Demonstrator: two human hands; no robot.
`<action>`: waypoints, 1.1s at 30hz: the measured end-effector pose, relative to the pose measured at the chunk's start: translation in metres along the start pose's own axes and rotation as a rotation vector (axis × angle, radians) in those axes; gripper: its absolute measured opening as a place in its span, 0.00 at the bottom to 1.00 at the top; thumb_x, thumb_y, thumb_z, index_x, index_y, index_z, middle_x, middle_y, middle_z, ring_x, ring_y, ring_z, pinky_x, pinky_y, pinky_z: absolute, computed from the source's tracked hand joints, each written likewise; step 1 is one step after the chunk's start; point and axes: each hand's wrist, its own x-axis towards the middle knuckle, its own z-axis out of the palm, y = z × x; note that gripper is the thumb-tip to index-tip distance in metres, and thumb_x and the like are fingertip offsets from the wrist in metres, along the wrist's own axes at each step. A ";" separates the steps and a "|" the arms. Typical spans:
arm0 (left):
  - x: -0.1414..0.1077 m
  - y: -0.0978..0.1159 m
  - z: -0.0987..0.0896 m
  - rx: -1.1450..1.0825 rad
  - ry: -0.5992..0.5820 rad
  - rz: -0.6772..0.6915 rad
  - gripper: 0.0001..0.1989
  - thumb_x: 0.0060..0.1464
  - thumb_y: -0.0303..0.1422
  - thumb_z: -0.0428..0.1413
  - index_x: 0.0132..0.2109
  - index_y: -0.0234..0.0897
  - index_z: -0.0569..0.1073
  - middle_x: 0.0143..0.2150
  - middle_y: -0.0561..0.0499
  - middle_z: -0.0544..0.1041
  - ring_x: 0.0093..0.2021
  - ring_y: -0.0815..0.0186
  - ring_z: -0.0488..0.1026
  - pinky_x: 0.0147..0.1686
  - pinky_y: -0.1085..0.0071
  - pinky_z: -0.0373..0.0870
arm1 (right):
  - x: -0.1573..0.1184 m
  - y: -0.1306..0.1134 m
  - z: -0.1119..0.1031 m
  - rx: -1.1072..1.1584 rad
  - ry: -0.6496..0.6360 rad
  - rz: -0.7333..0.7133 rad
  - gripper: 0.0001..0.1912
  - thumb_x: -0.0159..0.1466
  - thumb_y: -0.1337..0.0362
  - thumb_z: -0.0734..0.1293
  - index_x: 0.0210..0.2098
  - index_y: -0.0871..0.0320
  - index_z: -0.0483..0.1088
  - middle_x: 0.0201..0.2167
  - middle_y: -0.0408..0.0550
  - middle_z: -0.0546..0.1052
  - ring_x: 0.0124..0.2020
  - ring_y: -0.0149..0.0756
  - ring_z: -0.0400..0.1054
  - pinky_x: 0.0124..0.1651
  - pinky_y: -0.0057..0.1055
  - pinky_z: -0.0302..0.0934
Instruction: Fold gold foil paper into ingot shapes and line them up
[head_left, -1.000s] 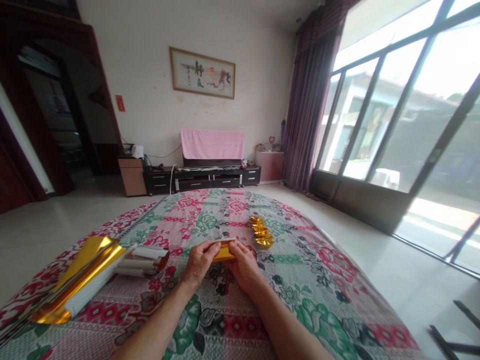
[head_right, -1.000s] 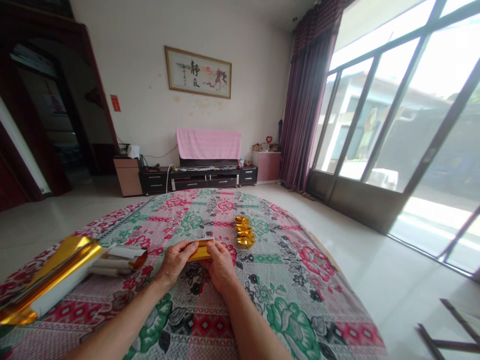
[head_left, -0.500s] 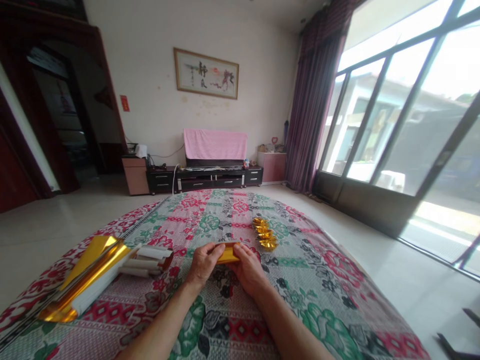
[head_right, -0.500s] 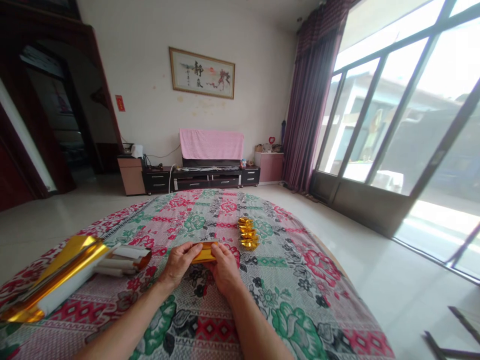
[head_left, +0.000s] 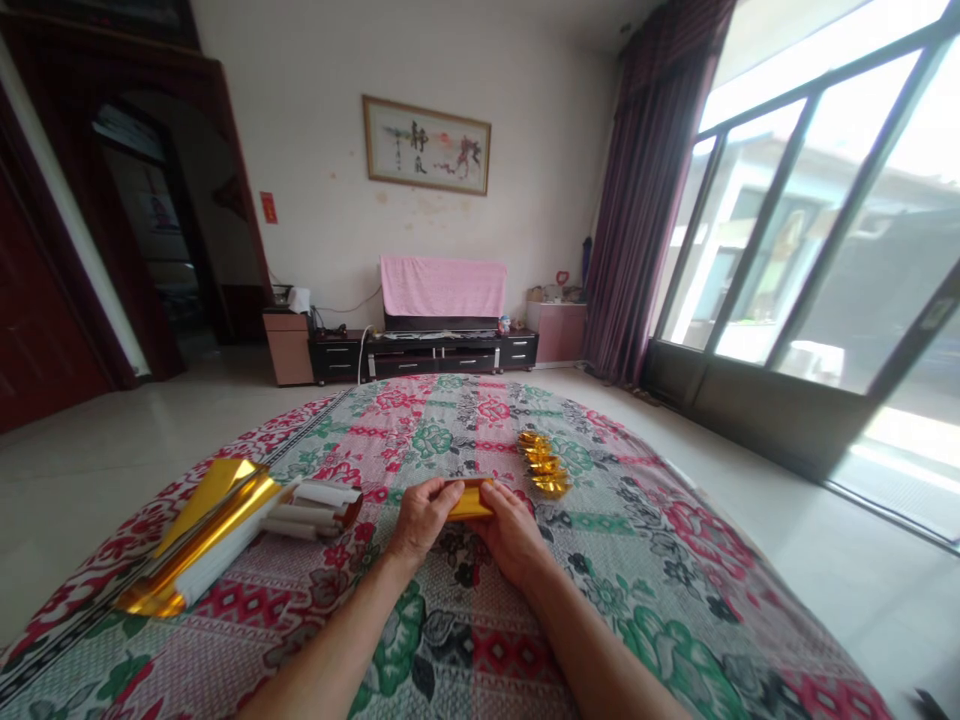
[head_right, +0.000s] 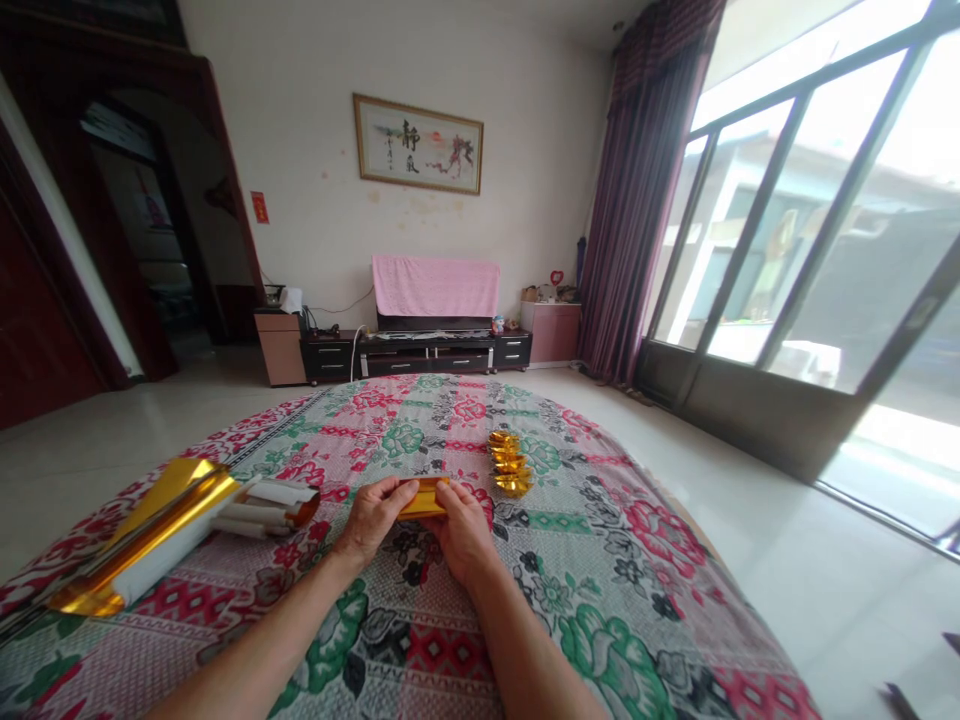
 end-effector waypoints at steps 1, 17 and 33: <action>0.000 0.000 0.000 0.003 0.003 0.004 0.16 0.46 0.43 0.55 0.25 0.34 0.71 0.20 0.55 0.67 0.23 0.70 0.64 0.24 0.76 0.61 | 0.000 0.000 0.000 -0.004 0.002 0.000 0.09 0.53 0.59 0.70 0.29 0.57 0.69 0.28 0.44 0.72 0.30 0.32 0.66 0.34 0.29 0.62; 0.001 -0.001 0.001 -0.093 0.007 -0.033 0.16 0.45 0.43 0.56 0.30 0.32 0.75 0.23 0.53 0.72 0.25 0.69 0.68 0.28 0.75 0.65 | -0.002 -0.002 0.004 -0.026 -0.017 0.000 0.09 0.53 0.59 0.69 0.30 0.56 0.70 0.28 0.44 0.72 0.29 0.32 0.66 0.33 0.29 0.63; 0.002 -0.004 0.001 -0.061 -0.013 -0.019 0.16 0.45 0.43 0.56 0.34 0.33 0.77 0.27 0.51 0.76 0.28 0.66 0.71 0.31 0.73 0.67 | -0.004 0.000 0.004 -0.087 -0.033 -0.109 0.10 0.54 0.59 0.68 0.33 0.57 0.72 0.30 0.44 0.74 0.31 0.32 0.67 0.34 0.28 0.61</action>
